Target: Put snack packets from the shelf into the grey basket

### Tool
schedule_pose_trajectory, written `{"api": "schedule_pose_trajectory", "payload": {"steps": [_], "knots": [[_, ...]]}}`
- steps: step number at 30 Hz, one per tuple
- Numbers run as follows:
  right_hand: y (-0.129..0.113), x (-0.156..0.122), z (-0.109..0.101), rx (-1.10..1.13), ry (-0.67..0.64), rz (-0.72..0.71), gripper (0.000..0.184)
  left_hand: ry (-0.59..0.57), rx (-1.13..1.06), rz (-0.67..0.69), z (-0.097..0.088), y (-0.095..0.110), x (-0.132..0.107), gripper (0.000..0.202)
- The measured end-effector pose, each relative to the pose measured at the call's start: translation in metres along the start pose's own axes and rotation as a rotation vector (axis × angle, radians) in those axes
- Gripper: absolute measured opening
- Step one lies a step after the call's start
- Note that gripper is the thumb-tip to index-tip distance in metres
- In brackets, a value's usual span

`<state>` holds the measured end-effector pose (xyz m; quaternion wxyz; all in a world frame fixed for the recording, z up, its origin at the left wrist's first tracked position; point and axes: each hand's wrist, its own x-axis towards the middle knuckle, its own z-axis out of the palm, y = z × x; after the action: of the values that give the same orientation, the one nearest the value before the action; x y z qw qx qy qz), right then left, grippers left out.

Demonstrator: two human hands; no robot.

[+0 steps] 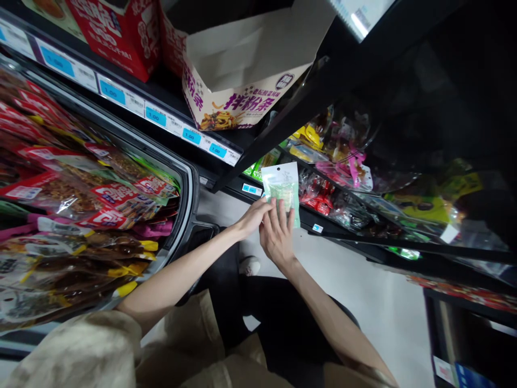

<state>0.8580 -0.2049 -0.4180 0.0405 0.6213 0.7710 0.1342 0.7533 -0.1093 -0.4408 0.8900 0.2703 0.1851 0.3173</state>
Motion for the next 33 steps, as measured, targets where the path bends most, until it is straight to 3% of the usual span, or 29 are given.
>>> {"api": "schedule_pose_trajectory", "payload": {"steps": [5, 7, 10, 14, 17, 20, 22, 26, 30, 33], "knots": [[0.011, 0.007, 0.001, 0.287, 0.197, 0.051, 0.058, -0.065, 0.225, 0.079, -0.002, 0.0, -0.001, 0.046], [0.017, 0.011, -0.001, 0.41, 0.325, 0.167, 0.052, -0.034, 0.389, 0.108, -0.003, 0.002, -0.003, 0.052], [0.026, 0.016, -0.002, 0.566, 0.478, 0.451, 0.042, -0.031, 0.597, 0.179, -0.003, 0.004, -0.005, 0.051], [0.032, 0.017, 0.011, 1.044, 0.43, 0.875, 0.038, -0.101, 0.972, 0.364, -0.003, -0.004, -0.008, 0.035], [0.032, 0.018, 0.023, 1.487, 0.368, 1.185, 0.047, -0.19, 1.351, 0.494, -0.004, -0.01, -0.012, 0.037], [0.034, 0.027, 0.03, 1.643, 0.376, 1.366, 0.055, -0.328, 1.583, 0.521, -0.004, -0.011, -0.016, 0.028], [0.039, 0.039, 0.032, 1.664, 0.418, 1.38, 0.054, -0.407, 1.656, 0.479, -0.006, -0.011, -0.018, 0.025], [0.055, 0.08, 0.043, 1.677, 0.462, 1.263, 0.043, -0.564, 1.784, 0.362, -0.009, -0.016, -0.02, 0.026], [0.063, 0.144, 0.073, 1.603, 0.463, 1.186, 0.034, -0.645, 1.858, 0.235, -0.01, -0.02, -0.02, 0.026], [0.062, 0.189, 0.103, 1.394, 0.461, 1.068, 0.026, -0.633, 1.883, 0.211, -0.012, -0.024, -0.02, 0.026]]}}
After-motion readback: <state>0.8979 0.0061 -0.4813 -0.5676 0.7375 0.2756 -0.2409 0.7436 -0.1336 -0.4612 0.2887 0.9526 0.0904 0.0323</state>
